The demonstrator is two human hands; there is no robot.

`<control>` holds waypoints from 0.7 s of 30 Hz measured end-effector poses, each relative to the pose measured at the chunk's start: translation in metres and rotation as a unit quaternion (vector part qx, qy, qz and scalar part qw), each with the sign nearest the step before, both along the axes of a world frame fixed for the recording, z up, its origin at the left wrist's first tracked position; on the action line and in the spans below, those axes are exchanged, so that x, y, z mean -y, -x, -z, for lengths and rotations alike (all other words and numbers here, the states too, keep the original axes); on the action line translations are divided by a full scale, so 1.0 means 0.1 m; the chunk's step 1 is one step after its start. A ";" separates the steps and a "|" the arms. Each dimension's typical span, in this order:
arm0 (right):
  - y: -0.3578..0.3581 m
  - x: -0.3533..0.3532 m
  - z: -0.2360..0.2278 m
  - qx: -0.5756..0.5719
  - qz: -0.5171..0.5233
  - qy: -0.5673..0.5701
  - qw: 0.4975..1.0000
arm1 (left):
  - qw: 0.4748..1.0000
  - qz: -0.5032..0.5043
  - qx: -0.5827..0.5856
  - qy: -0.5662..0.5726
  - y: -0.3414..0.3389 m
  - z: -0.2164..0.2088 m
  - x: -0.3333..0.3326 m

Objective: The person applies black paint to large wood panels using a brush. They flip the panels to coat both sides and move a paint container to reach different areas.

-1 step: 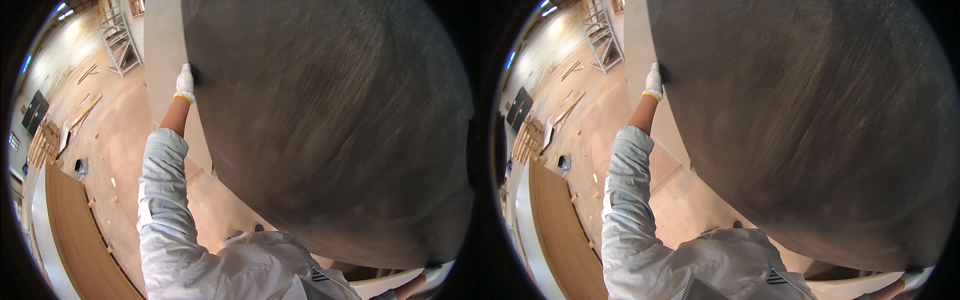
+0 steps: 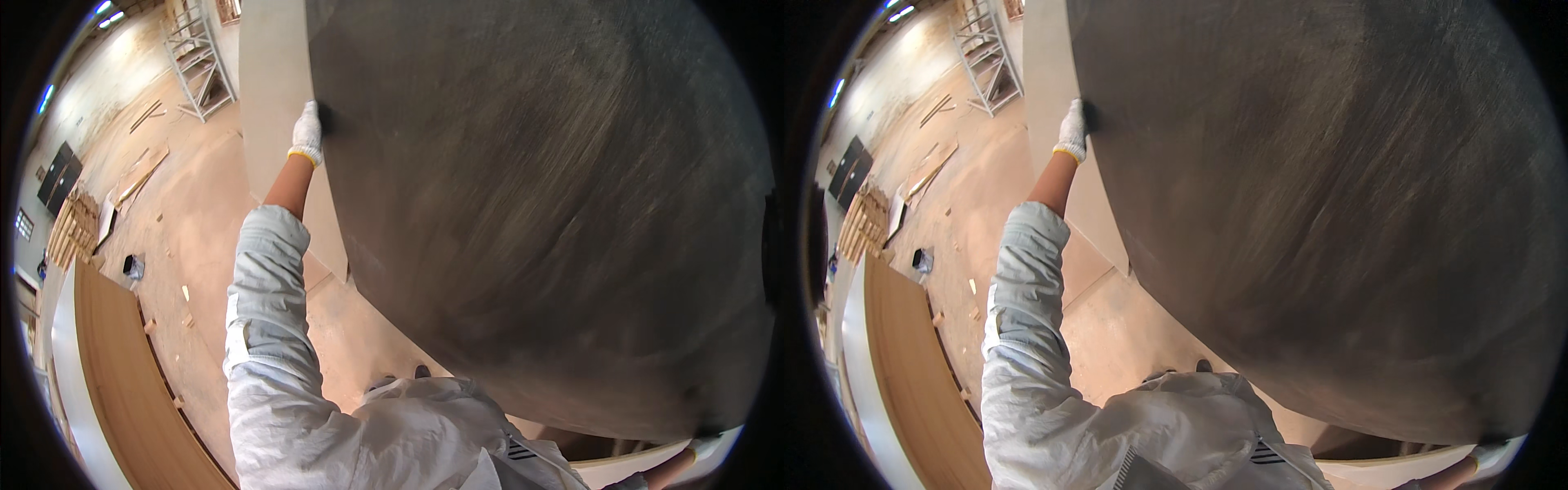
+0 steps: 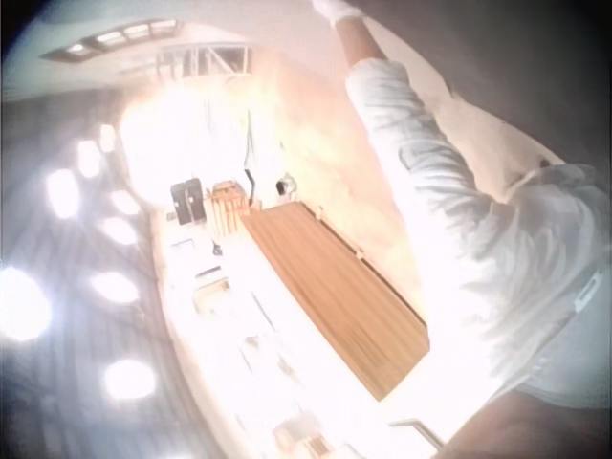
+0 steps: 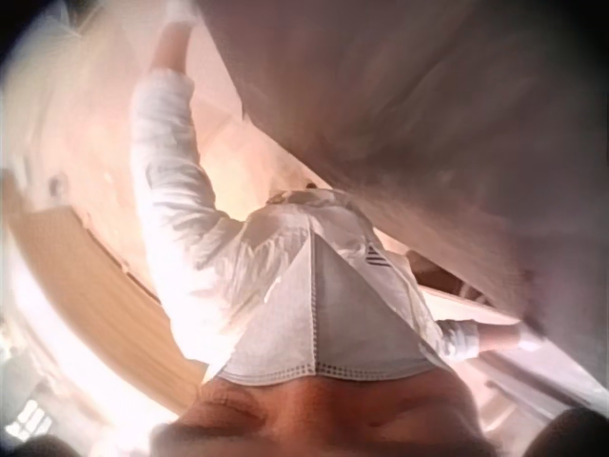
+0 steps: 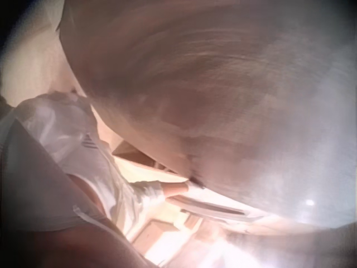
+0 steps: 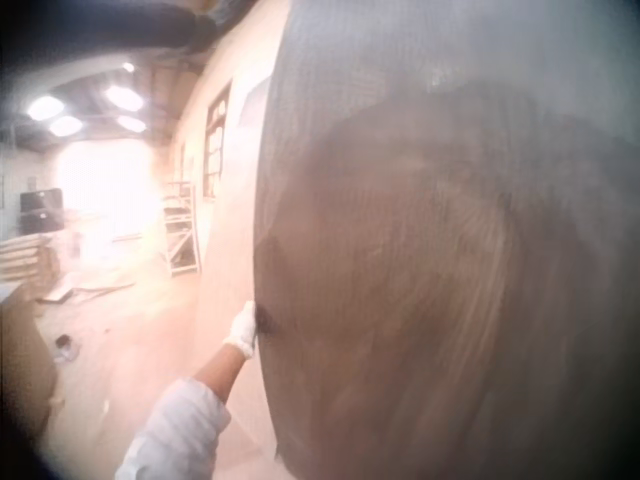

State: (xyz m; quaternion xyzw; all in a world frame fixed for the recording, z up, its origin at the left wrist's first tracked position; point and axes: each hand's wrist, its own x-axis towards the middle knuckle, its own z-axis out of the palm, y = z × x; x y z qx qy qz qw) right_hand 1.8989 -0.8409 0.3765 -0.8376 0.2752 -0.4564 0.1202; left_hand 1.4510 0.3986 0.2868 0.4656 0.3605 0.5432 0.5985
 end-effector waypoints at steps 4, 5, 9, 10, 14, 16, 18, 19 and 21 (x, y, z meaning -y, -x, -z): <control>-0.38 -0.14 -0.08 0.009 -0.014 -0.002 1.000 | 0.988 -0.019 -0.140 -0.064 -0.38 -0.02 0.11; -0.52 -0.22 -0.03 0.015 -0.028 -0.007 0.999 | 0.978 -0.049 -0.183 -0.091 -0.43 -0.06 0.04; -0.89 -0.39 0.10 0.031 -0.043 -0.029 0.998 | 0.959 -0.074 -0.232 -0.147 -0.66 0.09 -0.08; -0.96 -0.42 0.15 0.036 -0.052 -0.033 0.997 | 0.953 -0.075 -0.243 -0.165 -0.66 0.11 -0.11; -1.05 -0.34 0.10 0.038 -0.046 -0.032 0.998 | 0.966 -0.045 -0.238 -0.091 -1.14 0.25 0.10; -1.13 -0.36 0.07 0.044 -0.048 -0.039 0.997 | 0.969 -0.041 -0.219 -0.105 -1.19 0.29 0.10; -1.29 -0.47 0.02 0.046 -0.059 -0.044 0.996 | 0.962 -0.050 -0.238 -0.121 -1.03 0.28 -0.04; -1.31 -0.49 0.00 0.050 -0.063 -0.046 0.996 | 0.977 -0.019 -0.187 -0.097 -1.03 0.33 -0.05; -1.39 -0.56 0.06 0.049 -0.078 -0.059 0.994 | 0.971 -0.014 -0.182 -0.153 -0.98 0.45 -0.04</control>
